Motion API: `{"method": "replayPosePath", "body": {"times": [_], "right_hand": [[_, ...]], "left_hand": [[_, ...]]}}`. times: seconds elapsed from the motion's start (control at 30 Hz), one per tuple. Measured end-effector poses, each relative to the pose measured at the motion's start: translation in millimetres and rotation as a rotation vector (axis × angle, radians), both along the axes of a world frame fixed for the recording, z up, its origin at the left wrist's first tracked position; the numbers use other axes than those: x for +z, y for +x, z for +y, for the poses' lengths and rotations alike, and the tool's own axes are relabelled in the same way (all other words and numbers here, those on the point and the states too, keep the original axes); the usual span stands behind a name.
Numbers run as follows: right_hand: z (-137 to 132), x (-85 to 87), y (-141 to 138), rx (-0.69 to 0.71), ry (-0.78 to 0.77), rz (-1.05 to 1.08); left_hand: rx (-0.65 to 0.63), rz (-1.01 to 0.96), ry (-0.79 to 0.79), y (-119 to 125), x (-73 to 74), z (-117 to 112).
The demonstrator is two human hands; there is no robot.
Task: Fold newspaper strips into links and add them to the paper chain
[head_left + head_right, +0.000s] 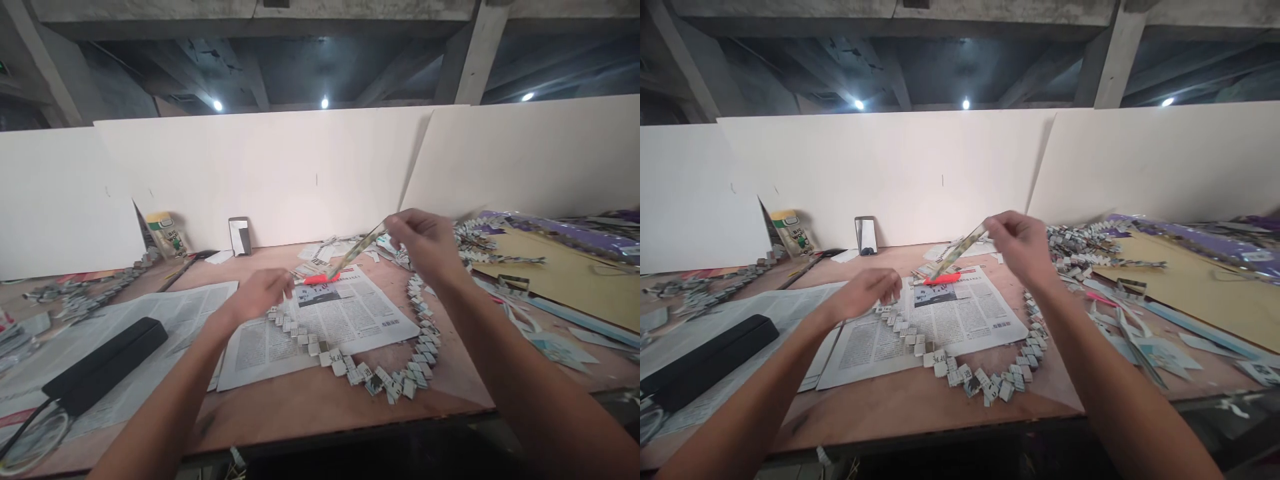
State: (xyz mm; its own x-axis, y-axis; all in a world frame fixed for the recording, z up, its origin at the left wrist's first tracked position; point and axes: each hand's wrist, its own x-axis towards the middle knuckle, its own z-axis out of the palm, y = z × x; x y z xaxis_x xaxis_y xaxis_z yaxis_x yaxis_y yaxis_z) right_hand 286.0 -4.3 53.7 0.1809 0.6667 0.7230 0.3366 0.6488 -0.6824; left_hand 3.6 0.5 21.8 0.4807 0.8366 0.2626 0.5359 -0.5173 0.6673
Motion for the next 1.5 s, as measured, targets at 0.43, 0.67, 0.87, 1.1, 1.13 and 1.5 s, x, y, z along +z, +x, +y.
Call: {"method": "replayPosePath", "body": {"times": [0.43,0.67,0.87,1.1,1.13,1.5], "right_hand": [[20,-15.4,-51,0.371,-0.204,-0.008],[15,-24.3,-65,0.479,-0.369,-0.131],[22,-25.5,-56,0.377,-0.354,-0.081],[15,-27.8,-63,0.350,-0.392,-0.208],[15,-29.8,-66,0.371,-0.397,-0.215],[24,-32.9,-55,0.428,-0.261,0.216]], "left_hand": [[-0.223,-0.172,-0.115,33,0.3,-8],[-0.215,-0.156,-0.139,25,-9.3,-3],[-0.278,0.045,-0.289,3,-9.2,8],[-0.048,-0.017,-0.066,-8,3.1,10],[-0.055,-0.043,-0.019,-3,2.3,8],[0.056,-0.249,-0.043,14,-15.3,6]]}}
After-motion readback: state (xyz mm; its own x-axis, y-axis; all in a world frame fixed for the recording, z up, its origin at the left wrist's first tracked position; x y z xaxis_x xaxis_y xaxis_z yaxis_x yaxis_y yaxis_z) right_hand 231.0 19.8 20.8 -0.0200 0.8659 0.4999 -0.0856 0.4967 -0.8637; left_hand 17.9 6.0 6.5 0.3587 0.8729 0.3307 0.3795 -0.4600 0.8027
